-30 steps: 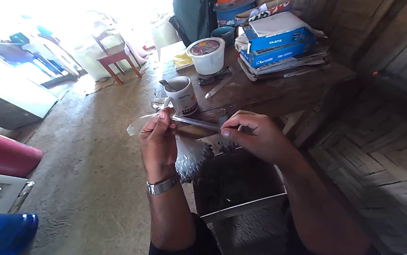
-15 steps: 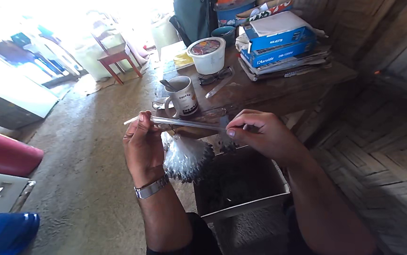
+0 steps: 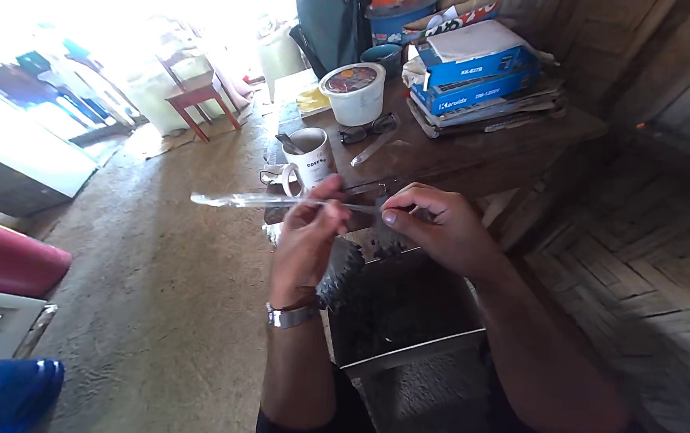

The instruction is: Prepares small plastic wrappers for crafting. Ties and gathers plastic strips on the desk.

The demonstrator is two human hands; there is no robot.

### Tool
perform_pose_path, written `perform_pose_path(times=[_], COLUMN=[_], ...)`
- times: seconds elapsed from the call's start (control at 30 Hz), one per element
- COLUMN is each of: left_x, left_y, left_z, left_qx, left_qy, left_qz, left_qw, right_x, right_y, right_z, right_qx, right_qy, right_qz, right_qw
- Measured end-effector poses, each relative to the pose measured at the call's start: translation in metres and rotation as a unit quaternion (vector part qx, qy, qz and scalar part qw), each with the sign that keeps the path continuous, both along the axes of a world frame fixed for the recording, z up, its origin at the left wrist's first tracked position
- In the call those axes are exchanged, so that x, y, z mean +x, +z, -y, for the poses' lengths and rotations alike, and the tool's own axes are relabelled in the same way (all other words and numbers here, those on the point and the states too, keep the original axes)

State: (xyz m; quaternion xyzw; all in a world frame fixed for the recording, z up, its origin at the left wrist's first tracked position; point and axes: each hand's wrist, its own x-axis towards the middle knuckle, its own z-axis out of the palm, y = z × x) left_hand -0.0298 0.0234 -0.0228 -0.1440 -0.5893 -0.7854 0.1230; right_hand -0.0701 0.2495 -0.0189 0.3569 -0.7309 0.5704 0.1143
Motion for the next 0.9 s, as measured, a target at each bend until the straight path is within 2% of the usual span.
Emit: perform_pose_path(times=[0.1, 0.17, 0.27, 0.47, 0.7, 0.9], left_x=[-0.005, -0.006, -0.003, 0.003, 0.010, 0.018], left_y=[-0.004, -0.003, 0.002, 0.003, 0.008, 0.018], left_z=[-0.027, -0.028, -0.005, 0.048, 0.053, 0.050], left_qx=[-0.004, -0.003, 0.023, 0.092, 0.070, 0.062], left_qy=[0.000, 0.024, 0.094, 0.172, 0.267, 0.320], left_qz=[0.013, 0.011, 0.023, -0.007, -0.050, -0.113], left_qw=[1.000, 1.000, 0.995, 0.981, 0.960, 0.939], right_x=[0.002, 0.004, 0.002, -0.004, -0.004, -0.005], right_y=[-0.003, -0.002, 0.001, 0.006, 0.008, 0.003], right_z=[0.008, 0.009, 0.001, -0.016, -0.024, -0.018], right_qx=[0.002, 0.013, 0.029, 0.032, 0.045, 0.069], right_qy=[0.005, -0.002, -0.023, -0.041, -0.035, 0.023], right_qz=[0.021, 0.033, 0.038, 0.029, 0.030, 0.008], right_qw=[1.000, 0.999, 0.999, 0.998, 0.998, 0.997])
